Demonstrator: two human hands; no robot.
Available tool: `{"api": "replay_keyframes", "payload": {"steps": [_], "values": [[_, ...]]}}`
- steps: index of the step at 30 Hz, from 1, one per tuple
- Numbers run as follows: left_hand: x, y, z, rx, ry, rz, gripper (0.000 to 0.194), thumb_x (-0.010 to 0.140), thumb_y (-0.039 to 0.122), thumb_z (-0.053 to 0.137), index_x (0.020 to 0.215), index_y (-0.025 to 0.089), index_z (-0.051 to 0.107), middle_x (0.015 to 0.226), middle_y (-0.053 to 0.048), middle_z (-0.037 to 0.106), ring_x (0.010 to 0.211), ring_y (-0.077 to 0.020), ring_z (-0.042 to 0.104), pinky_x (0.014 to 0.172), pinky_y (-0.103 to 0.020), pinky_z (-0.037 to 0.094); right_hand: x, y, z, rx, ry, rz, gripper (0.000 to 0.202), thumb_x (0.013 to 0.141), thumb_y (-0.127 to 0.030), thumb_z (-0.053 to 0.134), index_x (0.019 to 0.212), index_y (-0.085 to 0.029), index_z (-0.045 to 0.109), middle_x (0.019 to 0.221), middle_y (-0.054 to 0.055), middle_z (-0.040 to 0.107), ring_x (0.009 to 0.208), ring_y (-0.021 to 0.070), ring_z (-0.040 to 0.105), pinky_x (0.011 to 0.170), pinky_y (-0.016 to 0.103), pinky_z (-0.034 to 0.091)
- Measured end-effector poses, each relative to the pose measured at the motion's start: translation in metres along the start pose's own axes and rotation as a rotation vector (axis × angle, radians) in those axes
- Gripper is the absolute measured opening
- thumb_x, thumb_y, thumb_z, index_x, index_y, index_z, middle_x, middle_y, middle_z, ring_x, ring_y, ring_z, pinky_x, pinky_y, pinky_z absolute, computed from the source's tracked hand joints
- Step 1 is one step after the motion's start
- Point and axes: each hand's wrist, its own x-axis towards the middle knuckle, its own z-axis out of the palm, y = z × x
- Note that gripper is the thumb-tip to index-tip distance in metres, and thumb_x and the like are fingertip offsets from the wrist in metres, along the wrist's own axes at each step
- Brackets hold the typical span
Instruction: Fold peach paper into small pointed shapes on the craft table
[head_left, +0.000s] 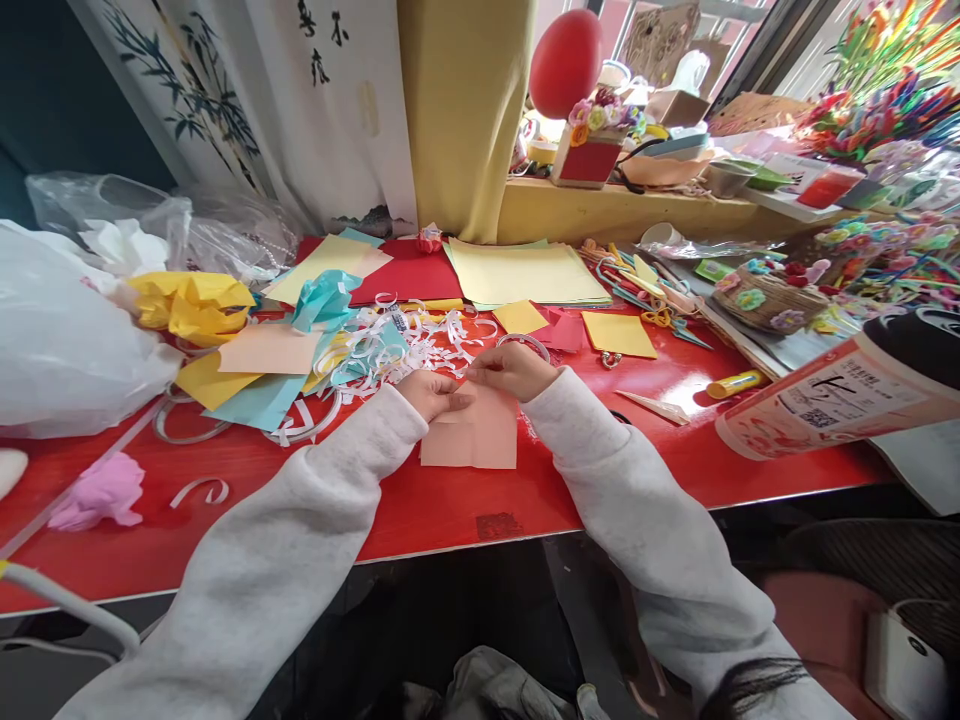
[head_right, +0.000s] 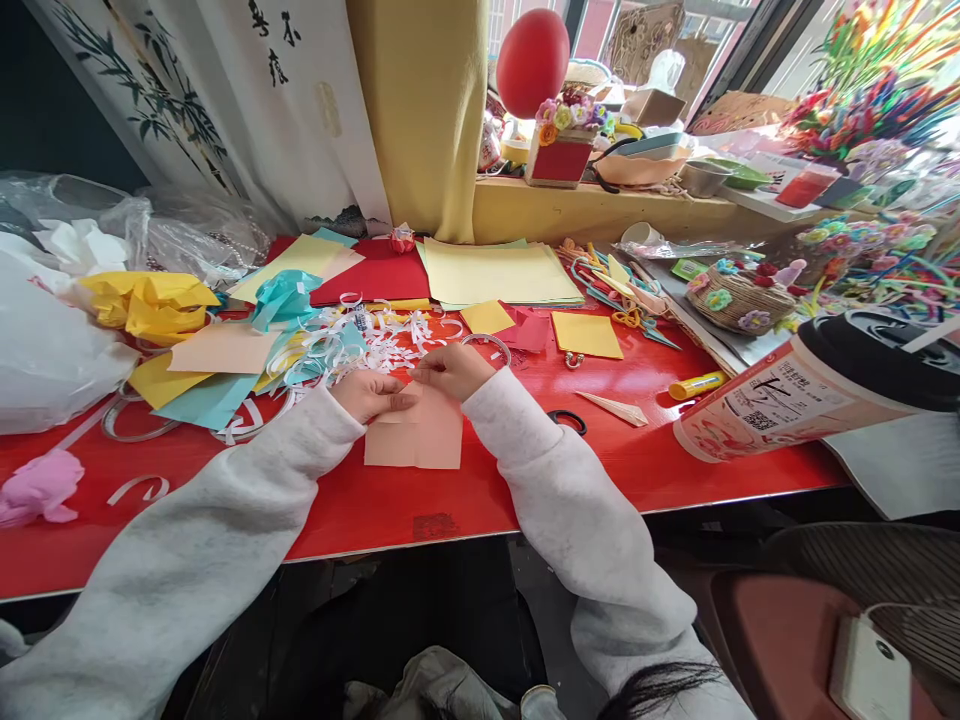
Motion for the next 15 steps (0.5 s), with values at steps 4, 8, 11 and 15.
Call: {"api": "replay_keyframes", "payload": {"steps": [4, 8, 11, 15], "values": [[0.0012, -0.0037, -0.0001, 0.003, -0.002, -0.019, 0.036, 0.05, 0.045, 0.066, 0.064, 0.012, 0.062, 0.053, 0.001, 0.055, 0.052, -0.0123, 0.05, 0.047, -0.023, 0.037, -0.0004, 0.0004, -0.0009, 0.046, -0.042, 0.034, 0.031, 0.068, -0.036, 0.052, 0.077, -0.009, 0.063, 0.067, 0.005, 0.057, 0.063, 0.011, 0.046, 0.057, 0.022, 0.035], [0.0014, -0.0041, 0.0003, -0.046, 0.004, -0.037, 0.033, 0.05, 0.042, 0.068, 0.066, 0.013, 0.063, 0.056, 0.0, 0.059, 0.053, -0.0123, 0.052, 0.049, -0.023, 0.039, -0.0019, -0.0019, -0.0013, 0.043, -0.036, 0.011, 0.03, 0.068, -0.037, 0.052, 0.073, -0.009, 0.061, 0.064, 0.003, 0.054, 0.063, 0.0102, 0.044, 0.056, 0.021, 0.034], [0.0003, -0.0008, 0.0012, -0.174, 0.004, -0.087, 0.033, 0.046, 0.037, 0.072, 0.067, 0.013, 0.064, 0.059, 0.001, 0.061, 0.055, -0.0125, 0.054, 0.052, -0.023, 0.042, -0.0019, -0.0028, -0.0013, -0.001, 0.018, 0.023, 0.031, 0.07, -0.038, 0.049, 0.067, -0.009, 0.059, 0.059, 0.001, 0.05, 0.058, 0.0085, 0.041, 0.053, 0.021, 0.031], [-0.002, 0.0041, 0.0014, -0.255, -0.023, -0.152, 0.037, 0.043, 0.038, 0.074, 0.069, 0.014, 0.064, 0.063, 0.0, 0.064, 0.059, -0.0147, 0.058, 0.055, -0.025, 0.045, -0.0016, -0.0002, -0.004, -0.044, 0.128, 0.017, 0.035, 0.071, -0.041, 0.048, 0.061, -0.009, 0.057, 0.055, 0.0, 0.045, 0.055, 0.0076, 0.037, 0.052, 0.021, 0.029]]}}
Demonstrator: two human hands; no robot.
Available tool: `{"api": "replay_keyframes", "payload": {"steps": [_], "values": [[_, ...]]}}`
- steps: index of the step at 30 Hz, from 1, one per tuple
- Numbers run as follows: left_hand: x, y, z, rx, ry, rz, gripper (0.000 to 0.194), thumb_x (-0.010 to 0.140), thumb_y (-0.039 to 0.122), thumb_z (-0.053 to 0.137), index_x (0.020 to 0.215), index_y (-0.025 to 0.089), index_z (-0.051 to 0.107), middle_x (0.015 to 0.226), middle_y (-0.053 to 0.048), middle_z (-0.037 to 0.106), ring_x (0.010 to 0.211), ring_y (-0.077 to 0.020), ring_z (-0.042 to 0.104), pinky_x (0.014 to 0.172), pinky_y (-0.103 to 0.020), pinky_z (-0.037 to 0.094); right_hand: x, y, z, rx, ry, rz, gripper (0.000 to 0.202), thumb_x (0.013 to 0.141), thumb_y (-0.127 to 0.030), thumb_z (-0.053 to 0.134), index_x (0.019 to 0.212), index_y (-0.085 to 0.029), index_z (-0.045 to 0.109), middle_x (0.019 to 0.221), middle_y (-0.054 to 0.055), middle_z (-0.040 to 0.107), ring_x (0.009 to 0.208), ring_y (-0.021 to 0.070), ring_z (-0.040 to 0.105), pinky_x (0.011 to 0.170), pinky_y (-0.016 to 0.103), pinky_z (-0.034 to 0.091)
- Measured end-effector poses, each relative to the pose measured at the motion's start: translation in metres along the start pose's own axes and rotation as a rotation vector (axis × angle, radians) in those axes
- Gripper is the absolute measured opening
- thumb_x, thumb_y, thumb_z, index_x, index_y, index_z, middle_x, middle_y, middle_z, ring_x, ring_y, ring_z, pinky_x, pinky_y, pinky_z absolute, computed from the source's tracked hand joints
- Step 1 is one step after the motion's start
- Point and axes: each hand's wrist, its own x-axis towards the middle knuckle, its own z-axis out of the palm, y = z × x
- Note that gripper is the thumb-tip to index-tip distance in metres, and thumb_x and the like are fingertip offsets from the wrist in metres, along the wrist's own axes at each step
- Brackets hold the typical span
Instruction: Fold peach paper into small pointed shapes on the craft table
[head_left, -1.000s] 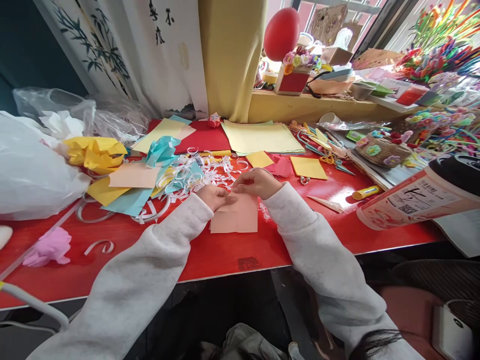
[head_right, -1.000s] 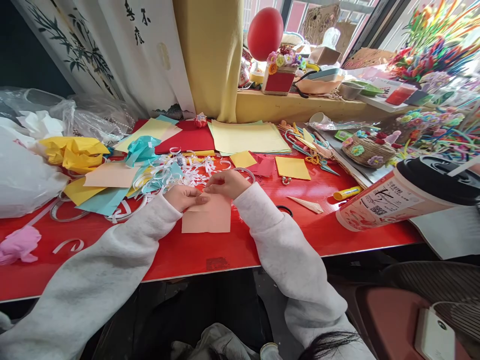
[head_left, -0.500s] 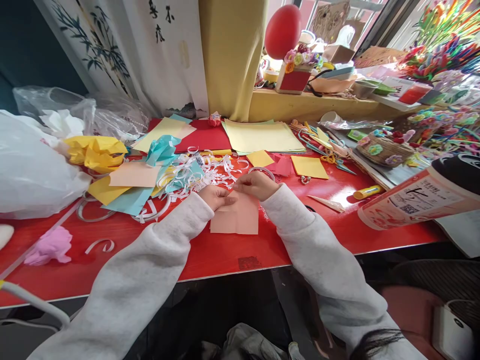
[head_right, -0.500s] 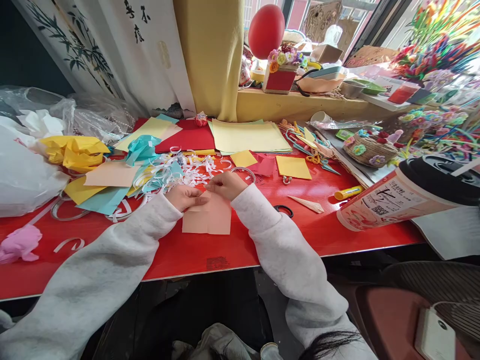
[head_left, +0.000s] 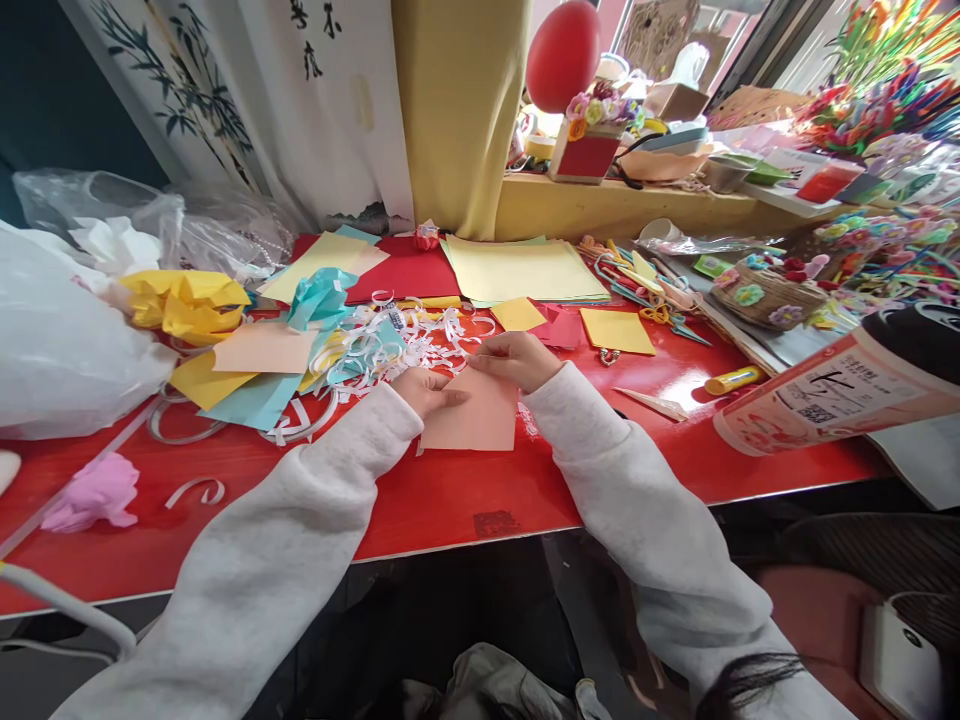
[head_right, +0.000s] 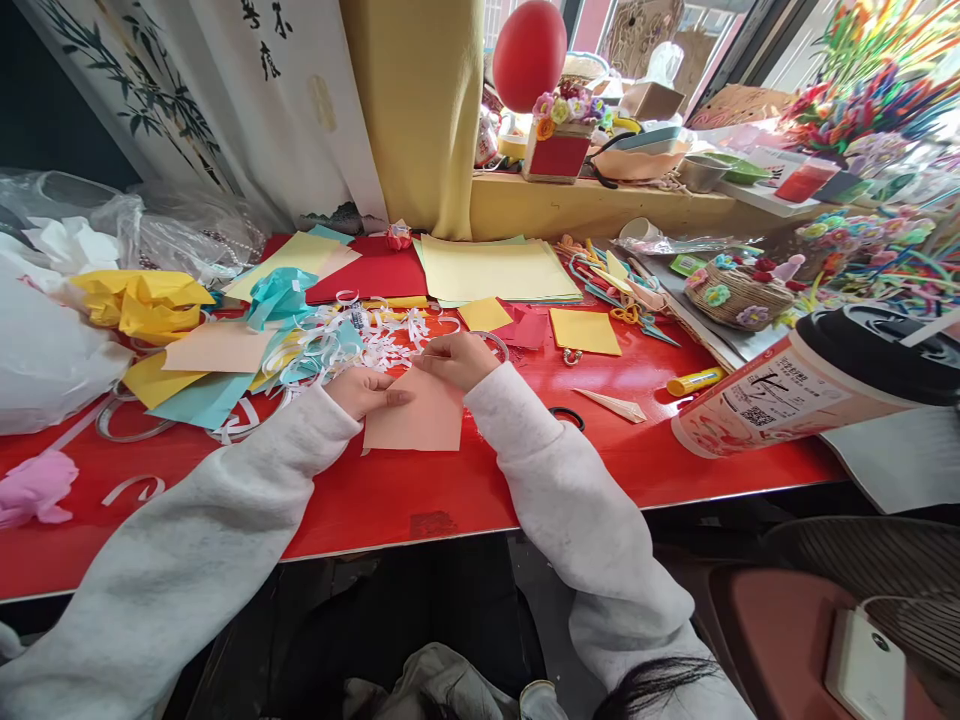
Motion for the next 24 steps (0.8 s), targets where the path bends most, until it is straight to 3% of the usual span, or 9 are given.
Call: {"api": "replay_keyframes", "payload": {"steps": [6, 10, 14, 17, 19, 22, 24], "values": [[0.0, 0.0, -0.001, 0.133, 0.145, 0.117, 0.043, 0.051, 0.052, 0.064, 0.065, 0.012, 0.065, 0.059, -0.002, 0.063, 0.053, -0.0136, 0.055, 0.047, -0.023, 0.041, 0.001, 0.009, -0.006, 0.056, 0.114, 0.024, 0.039, 0.071, -0.045, 0.048, 0.073, -0.009, 0.063, 0.062, 0.002, 0.053, 0.06, 0.0097, 0.042, 0.054, 0.022, 0.032], [0.002, -0.002, 0.001, 0.112, 0.06, 0.127, 0.043, 0.047, 0.052, 0.067, 0.065, 0.012, 0.066, 0.059, -0.002, 0.063, 0.057, -0.0153, 0.057, 0.052, -0.025, 0.044, 0.001, 0.012, -0.007, 0.025, 0.078, 0.059, 0.04, 0.07, -0.046, 0.049, 0.075, -0.01, 0.066, 0.062, 0.003, 0.055, 0.06, 0.0108, 0.045, 0.055, 0.023, 0.034], [0.001, -0.003, 0.006, 0.002, -0.007, 0.161, 0.046, 0.046, 0.044, 0.071, 0.08, 0.014, 0.066, 0.073, -0.002, 0.066, 0.072, -0.0178, 0.06, 0.064, -0.026, 0.046, 0.0, 0.006, -0.004, 0.09, 0.034, 0.016, 0.034, 0.066, -0.042, 0.056, 0.076, -0.012, 0.067, 0.069, 0.005, 0.061, 0.068, 0.014, 0.051, 0.062, 0.025, 0.038], [-0.003, 0.001, 0.007, -0.05, 0.137, 0.194, 0.043, 0.051, 0.043, 0.069, 0.082, 0.013, 0.065, 0.074, -0.003, 0.066, 0.067, -0.0172, 0.06, 0.06, -0.026, 0.046, -0.001, 0.003, -0.004, 0.277, 0.088, 0.03, 0.045, 0.061, -0.04, 0.063, 0.098, -0.014, 0.059, 0.078, 0.006, 0.062, 0.072, 0.0151, 0.054, 0.064, 0.027, 0.042], [-0.005, 0.004, 0.005, -0.104, 0.213, 0.201, 0.041, 0.053, 0.043, 0.068, 0.083, 0.014, 0.065, 0.073, -0.003, 0.066, 0.063, -0.0164, 0.06, 0.057, -0.026, 0.047, -0.001, 0.004, -0.005, 0.459, 0.051, 0.075, 0.06, 0.058, -0.039, 0.065, 0.111, -0.014, 0.049, 0.081, 0.006, 0.062, 0.071, 0.0156, 0.055, 0.063, 0.029, 0.044], [-0.006, 0.007, 0.001, -0.21, 0.232, 0.175, 0.041, 0.052, 0.04, 0.07, 0.083, 0.014, 0.065, 0.072, -0.003, 0.066, 0.061, -0.0155, 0.06, 0.057, -0.026, 0.047, -0.001, 0.006, -0.006, 0.536, -0.041, 0.041, 0.047, 0.062, -0.039, 0.062, 0.098, -0.01, 0.055, 0.077, 0.006, 0.061, 0.07, 0.0152, 0.055, 0.062, 0.028, 0.044], [-0.004, 0.008, -0.001, -0.234, 0.274, 0.178, 0.04, 0.05, 0.04, 0.071, 0.08, 0.013, 0.065, 0.071, -0.003, 0.066, 0.06, -0.0145, 0.059, 0.056, -0.024, 0.047, -0.002, 0.007, -0.005, 0.369, 0.027, -0.031, 0.037, 0.066, -0.038, 0.058, 0.088, -0.009, 0.06, 0.073, 0.005, 0.06, 0.067, 0.0135, 0.053, 0.06, 0.026, 0.043]]}}
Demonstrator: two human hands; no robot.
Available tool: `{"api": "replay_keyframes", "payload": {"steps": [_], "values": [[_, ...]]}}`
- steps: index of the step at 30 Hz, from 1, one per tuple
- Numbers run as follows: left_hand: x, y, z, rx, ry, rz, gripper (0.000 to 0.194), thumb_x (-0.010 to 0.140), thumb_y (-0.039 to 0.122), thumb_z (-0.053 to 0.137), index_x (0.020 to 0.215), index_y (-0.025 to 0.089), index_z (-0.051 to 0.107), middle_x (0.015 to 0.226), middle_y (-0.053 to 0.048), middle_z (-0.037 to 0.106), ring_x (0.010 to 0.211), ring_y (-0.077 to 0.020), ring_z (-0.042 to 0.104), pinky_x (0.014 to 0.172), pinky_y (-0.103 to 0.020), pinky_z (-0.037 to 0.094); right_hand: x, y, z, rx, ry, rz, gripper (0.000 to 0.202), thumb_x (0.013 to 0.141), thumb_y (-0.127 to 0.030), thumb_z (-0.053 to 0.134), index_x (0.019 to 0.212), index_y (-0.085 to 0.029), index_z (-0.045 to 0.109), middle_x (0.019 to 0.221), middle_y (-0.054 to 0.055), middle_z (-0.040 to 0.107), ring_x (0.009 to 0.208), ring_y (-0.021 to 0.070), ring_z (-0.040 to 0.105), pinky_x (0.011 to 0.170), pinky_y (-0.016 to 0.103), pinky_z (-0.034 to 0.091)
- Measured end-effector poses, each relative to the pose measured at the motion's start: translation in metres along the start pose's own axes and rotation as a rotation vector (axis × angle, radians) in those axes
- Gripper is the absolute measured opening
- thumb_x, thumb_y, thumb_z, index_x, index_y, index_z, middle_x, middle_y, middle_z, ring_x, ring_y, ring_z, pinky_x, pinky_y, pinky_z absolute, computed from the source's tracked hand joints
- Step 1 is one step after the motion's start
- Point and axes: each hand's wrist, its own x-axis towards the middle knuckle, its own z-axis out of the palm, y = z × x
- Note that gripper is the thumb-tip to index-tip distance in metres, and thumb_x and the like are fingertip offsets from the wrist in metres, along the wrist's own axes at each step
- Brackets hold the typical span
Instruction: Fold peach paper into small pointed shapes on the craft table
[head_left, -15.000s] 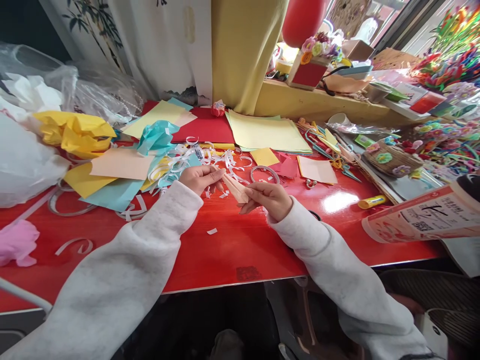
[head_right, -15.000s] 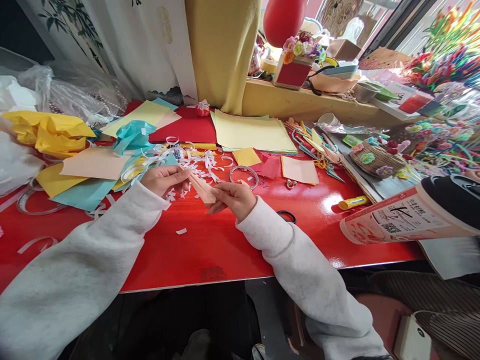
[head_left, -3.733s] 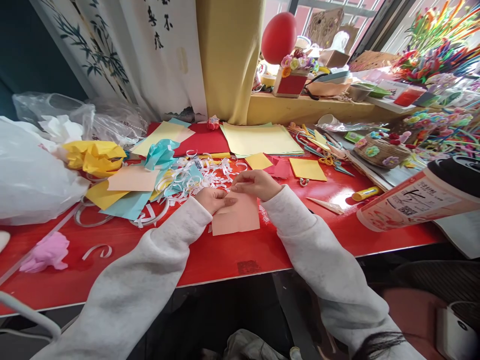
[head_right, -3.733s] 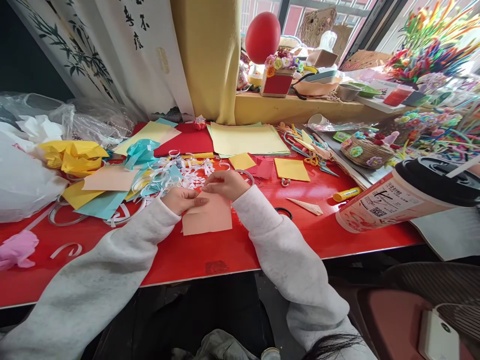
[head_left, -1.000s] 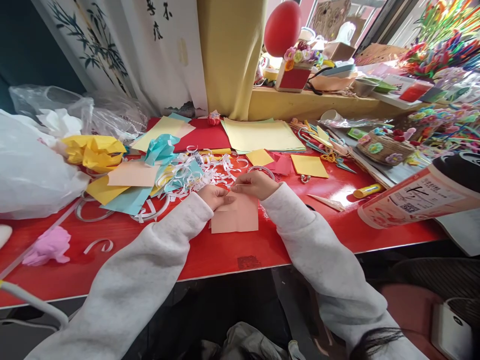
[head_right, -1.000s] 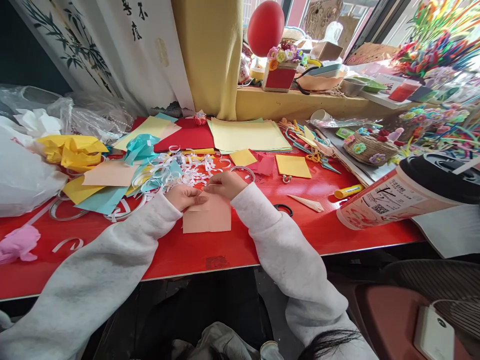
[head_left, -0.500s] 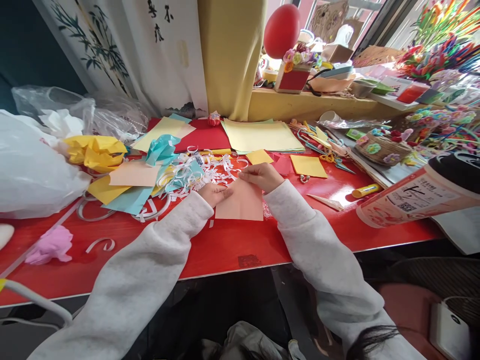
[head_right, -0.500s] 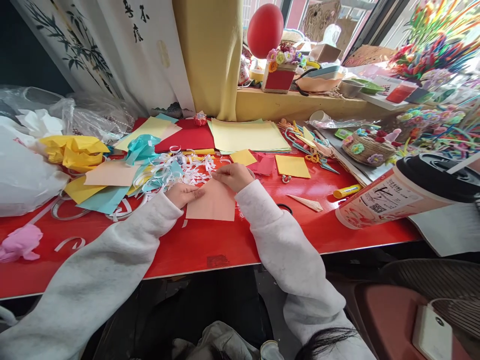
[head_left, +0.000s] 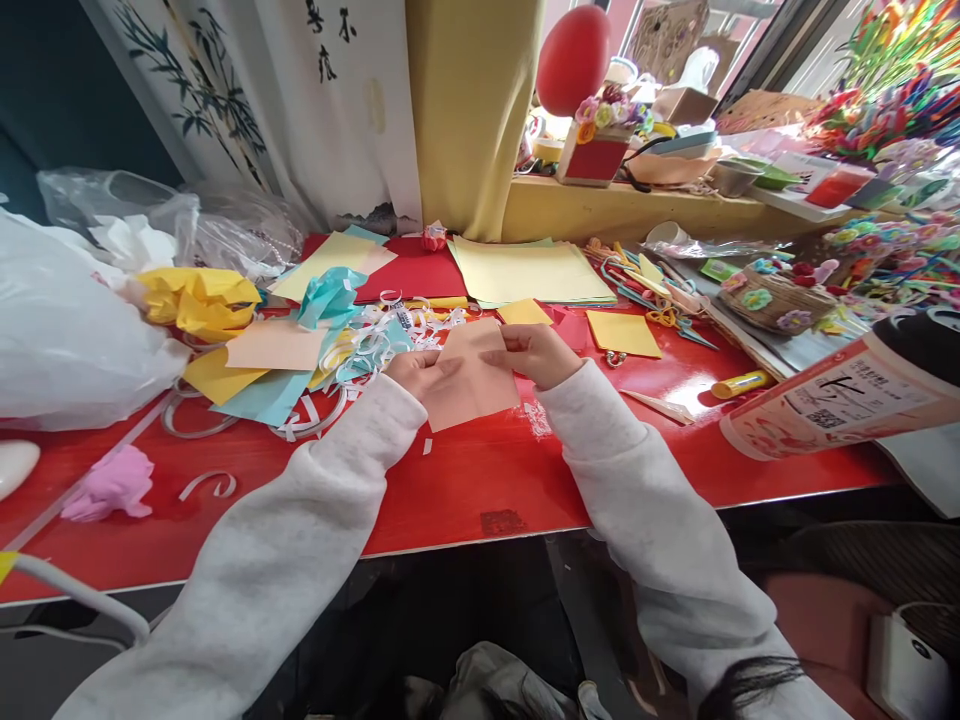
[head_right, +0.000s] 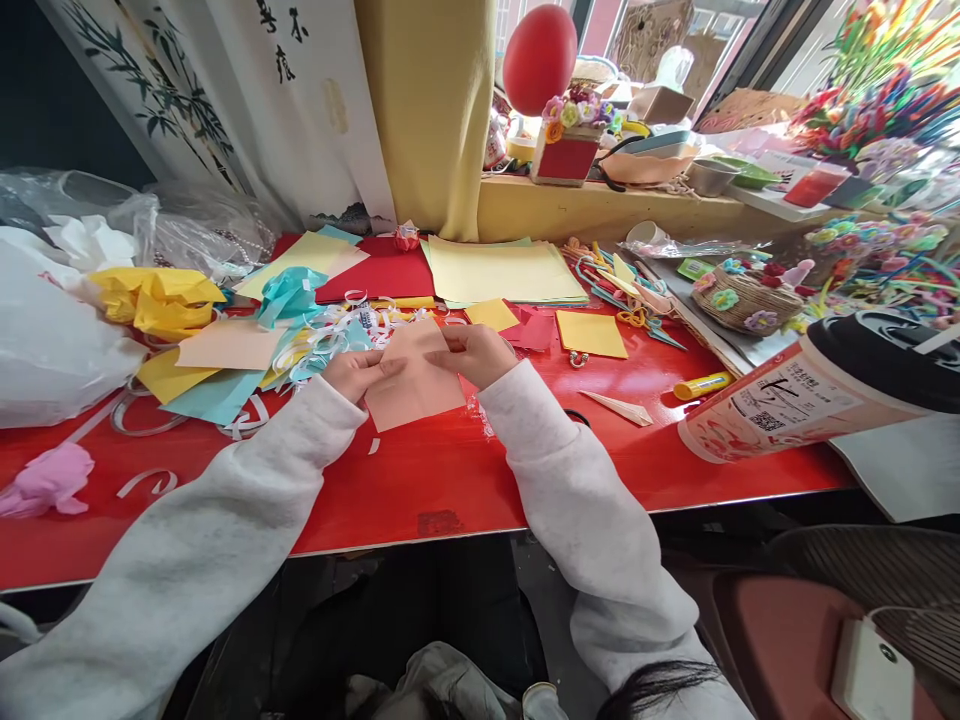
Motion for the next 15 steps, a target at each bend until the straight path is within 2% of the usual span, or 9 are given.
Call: {"api": "replay_keyframes", "payload": {"steps": [3, 6, 9, 12, 15], "values": [[0.0034, -0.0015, -0.0008, -0.026, 0.06, 0.036, 0.039, 0.049, 0.04, 0.071, 0.076, 0.013, 0.066, 0.069, -0.004, 0.065, 0.06, -0.0151, 0.059, 0.054, -0.024, 0.046, -0.0022, -0.0024, 0.0036, -0.354, 0.118, -0.134, 0.033, 0.074, -0.031, 0.051, 0.099, -0.012, 0.06, 0.075, 0.004, 0.062, 0.064, 0.0108, 0.051, 0.059, 0.023, 0.04], [0.0044, -0.0017, -0.001, -0.104, 0.042, 0.018, 0.036, 0.047, 0.037, 0.073, 0.072, 0.013, 0.066, 0.067, -0.004, 0.065, 0.059, -0.0154, 0.059, 0.055, -0.025, 0.046, -0.0038, -0.0048, 0.0066, -0.548, 0.112, -0.293, 0.037, 0.081, -0.023, 0.04, 0.116, -0.017, 0.05, 0.08, 0.004, 0.063, 0.066, 0.01, 0.052, 0.06, 0.021, 0.04], [0.0044, -0.0001, -0.0021, -0.137, 0.03, 0.008, 0.033, 0.046, 0.035, 0.074, 0.07, 0.013, 0.066, 0.065, -0.003, 0.065, 0.056, -0.0138, 0.058, 0.053, -0.024, 0.045, -0.0038, -0.0032, 0.0074, -0.559, 0.066, -0.413, 0.039, 0.083, -0.018, 0.033, 0.12, -0.017, 0.047, 0.091, 0.005, 0.062, 0.079, 0.0109, 0.056, 0.066, 0.02, 0.042], [0.0053, 0.0009, -0.0049, -0.119, 0.019, 0.008, 0.035, 0.047, 0.035, 0.073, 0.072, 0.012, 0.066, 0.067, -0.004, 0.065, 0.058, -0.015, 0.059, 0.054, -0.024, 0.045, -0.0033, -0.0016, 0.0073, -0.494, 0.015, -0.499, 0.038, 0.084, -0.016, 0.03, 0.118, -0.018, 0.048, 0.111, 0.006, 0.056, 0.099, 0.0118, 0.053, 0.08, 0.021, 0.042], [0.0069, -0.0001, -0.0083, -0.09, 0.002, 0.007, 0.037, 0.049, 0.037, 0.072, 0.076, 0.012, 0.066, 0.071, -0.005, 0.066, 0.063, -0.0163, 0.06, 0.056, -0.025, 0.046, -0.0036, -0.0039, 0.0081, -0.414, -0.043, -0.496, 0.037, 0.081, -0.023, 0.04, 0.117, -0.018, 0.048, 0.117, 0.007, 0.052, 0.105, 0.0143, 0.05, 0.087, 0.025, 0.04]]}}
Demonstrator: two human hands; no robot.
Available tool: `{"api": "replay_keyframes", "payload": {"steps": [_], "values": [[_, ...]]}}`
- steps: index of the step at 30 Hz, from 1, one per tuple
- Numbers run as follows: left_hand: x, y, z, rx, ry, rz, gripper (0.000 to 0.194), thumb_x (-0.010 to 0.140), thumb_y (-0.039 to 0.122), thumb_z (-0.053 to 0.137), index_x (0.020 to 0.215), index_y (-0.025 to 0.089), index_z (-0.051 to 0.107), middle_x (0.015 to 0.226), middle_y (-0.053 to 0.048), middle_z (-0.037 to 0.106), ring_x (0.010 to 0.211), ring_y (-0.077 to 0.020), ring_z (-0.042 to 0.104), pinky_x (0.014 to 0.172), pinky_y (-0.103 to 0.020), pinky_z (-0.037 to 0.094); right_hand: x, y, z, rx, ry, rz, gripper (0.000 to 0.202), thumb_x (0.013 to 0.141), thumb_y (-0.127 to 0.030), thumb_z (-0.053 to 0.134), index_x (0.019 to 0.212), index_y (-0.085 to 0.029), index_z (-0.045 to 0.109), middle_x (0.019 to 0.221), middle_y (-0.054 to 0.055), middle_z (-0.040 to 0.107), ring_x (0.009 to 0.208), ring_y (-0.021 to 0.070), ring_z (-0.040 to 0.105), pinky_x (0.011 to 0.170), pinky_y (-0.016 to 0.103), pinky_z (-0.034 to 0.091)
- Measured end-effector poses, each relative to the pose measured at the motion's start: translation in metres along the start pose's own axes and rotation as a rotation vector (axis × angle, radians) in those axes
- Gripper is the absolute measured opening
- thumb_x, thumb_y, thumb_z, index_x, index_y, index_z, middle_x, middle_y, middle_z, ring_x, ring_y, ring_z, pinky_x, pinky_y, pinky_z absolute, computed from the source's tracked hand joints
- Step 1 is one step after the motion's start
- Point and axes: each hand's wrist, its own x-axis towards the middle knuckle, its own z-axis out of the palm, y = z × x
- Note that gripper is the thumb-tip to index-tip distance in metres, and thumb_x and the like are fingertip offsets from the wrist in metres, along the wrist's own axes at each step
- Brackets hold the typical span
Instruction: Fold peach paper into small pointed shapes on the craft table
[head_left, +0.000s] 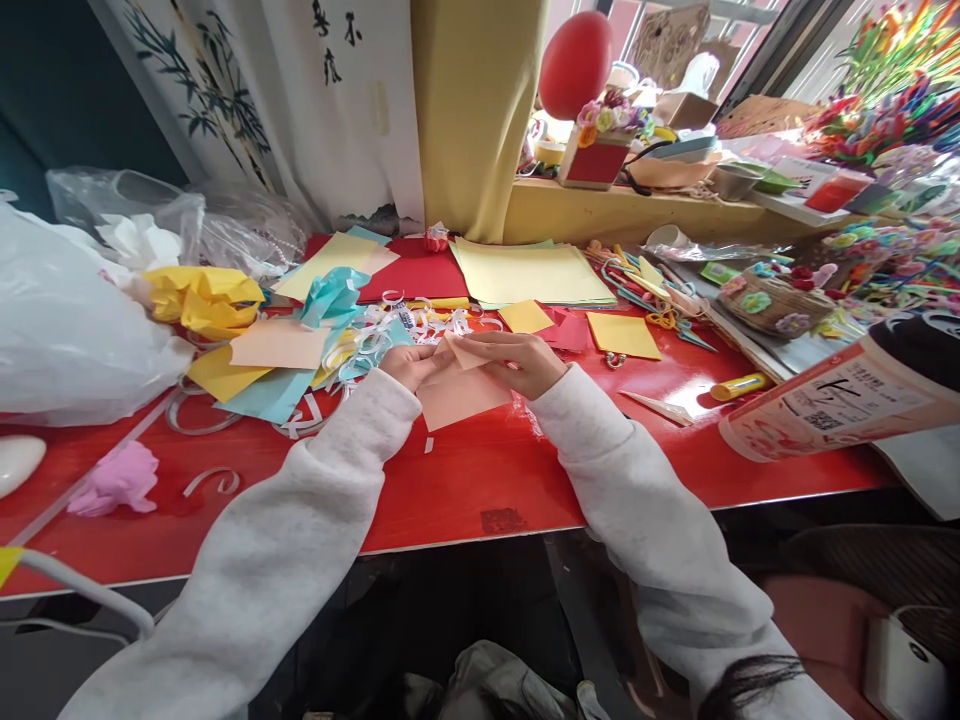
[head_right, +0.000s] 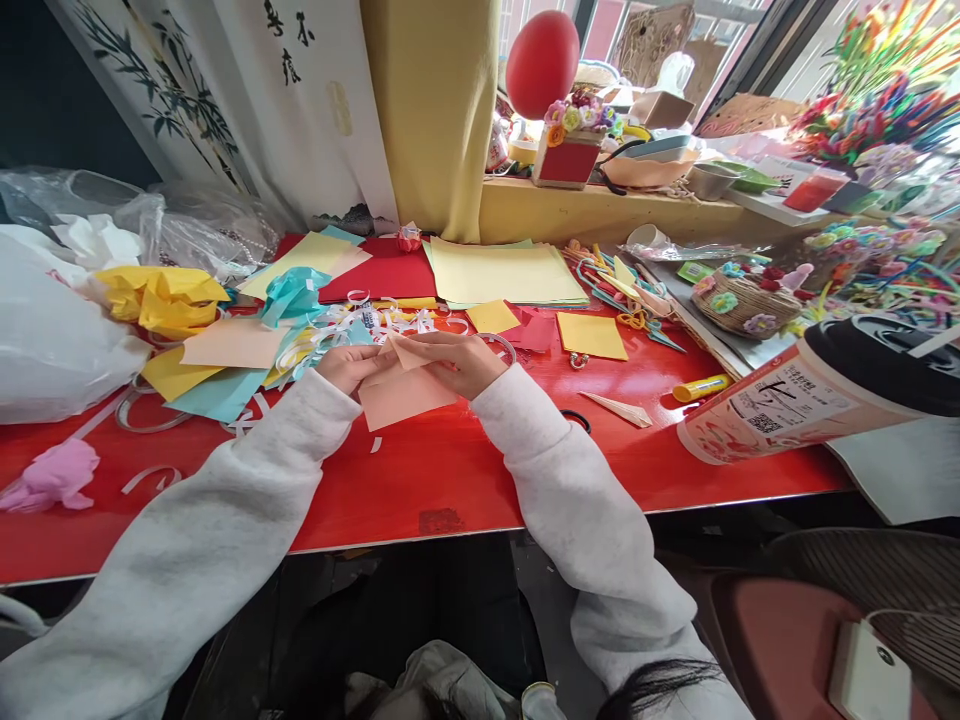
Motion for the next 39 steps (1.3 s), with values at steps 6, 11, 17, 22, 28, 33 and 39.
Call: {"api": "replay_keyframes", "payload": {"steps": [6, 11, 17, 22, 28, 33, 39], "values": [[0.001, -0.002, -0.001, 0.047, -0.044, 0.004, 0.037, 0.05, 0.038, 0.071, 0.075, 0.012, 0.066, 0.066, -0.005, 0.065, 0.059, -0.0154, 0.059, 0.053, -0.024, 0.044, 0.002, -0.002, 0.006, 0.296, 0.092, 0.219, 0.036, 0.077, -0.038, 0.047, 0.105, -0.017, 0.058, 0.107, 0.007, 0.059, 0.099, 0.0184, 0.054, 0.084, 0.031, 0.042], [-0.001, 0.0, 0.001, 0.057, -0.033, 0.032, 0.034, 0.049, 0.037, 0.071, 0.073, 0.013, 0.066, 0.066, -0.003, 0.064, 0.056, -0.0131, 0.057, 0.051, -0.022, 0.042, 0.003, 0.005, 0.012, 0.473, 0.119, 0.415, 0.058, 0.069, -0.041, 0.056, 0.12, -0.016, 0.044, 0.097, 0.007, 0.062, 0.084, 0.0171, 0.057, 0.071, 0.029, 0.045], [0.0, -0.004, -0.001, 0.263, -0.065, 0.104, 0.035, 0.056, 0.042, 0.065, 0.08, 0.015, 0.066, 0.068, -0.001, 0.064, 0.059, -0.0126, 0.055, 0.052, -0.022, 0.04, 0.005, 0.002, 0.005, 0.336, -0.107, 0.481, 0.046, 0.07, -0.051, 0.05, 0.083, -0.009, 0.062, 0.061, 0.001, 0.051, 0.057, 0.0086, 0.044, 0.051, 0.021, 0.033], [-0.001, -0.004, -0.002, 0.486, -0.073, 0.191, 0.03, 0.064, 0.044, 0.056, 0.073, 0.016, 0.064, 0.058, 0.002, 0.057, 0.053, -0.0098, 0.049, 0.047, -0.021, 0.034, 0.005, 0.003, 0.004, 0.247, -0.149, 0.462, 0.044, 0.072, -0.051, 0.046, 0.056, -0.011, 0.048, 0.051, -0.004, 0.028, 0.048, 0.004, 0.026, 0.045, 0.021, 0.02], [0.0, 0.001, -0.001, 0.662, 0.022, 0.296, 0.033, 0.065, 0.047, 0.053, 0.072, 0.016, 0.063, 0.06, 0.001, 0.057, 0.06, -0.0116, 0.049, 0.054, -0.022, 0.035, 0.006, 0.0, 0.003, 0.192, -0.153, 0.444, 0.041, 0.073, -0.045, 0.047, 0.049, -0.014, 0.036, 0.049, -0.005, 0.022, 0.047, 0.0036, 0.02, 0.045, 0.022, 0.015], [0.001, 0.0, 0.001, 0.52, 0.093, 0.346, 0.033, 0.061, 0.044, 0.058, 0.074, 0.015, 0.063, 0.068, -0.002, 0.06, 0.065, -0.0133, 0.052, 0.058, -0.023, 0.04, 0.006, -0.002, 0.002, 0.288, -0.214, 0.452, 0.038, 0.07, -0.043, 0.051, 0.051, -0.014, 0.037, 0.051, -0.005, 0.023, 0.048, 0.0037, 0.022, 0.045, 0.021, 0.017], [-0.001, 0.0, 0.001, 0.561, 0.146, 0.322, 0.032, 0.059, 0.045, 0.059, 0.07, 0.015, 0.065, 0.063, -0.001, 0.06, 0.062, -0.013, 0.052, 0.057, -0.023, 0.039, 0.005, 0.001, 0.003, 0.381, -0.255, 0.509, 0.038, 0.064, -0.049, 0.055, 0.059, -0.011, 0.048, 0.055, -0.003, 0.033, 0.052, 0.0052, 0.031, 0.047, 0.02, 0.023]]}}
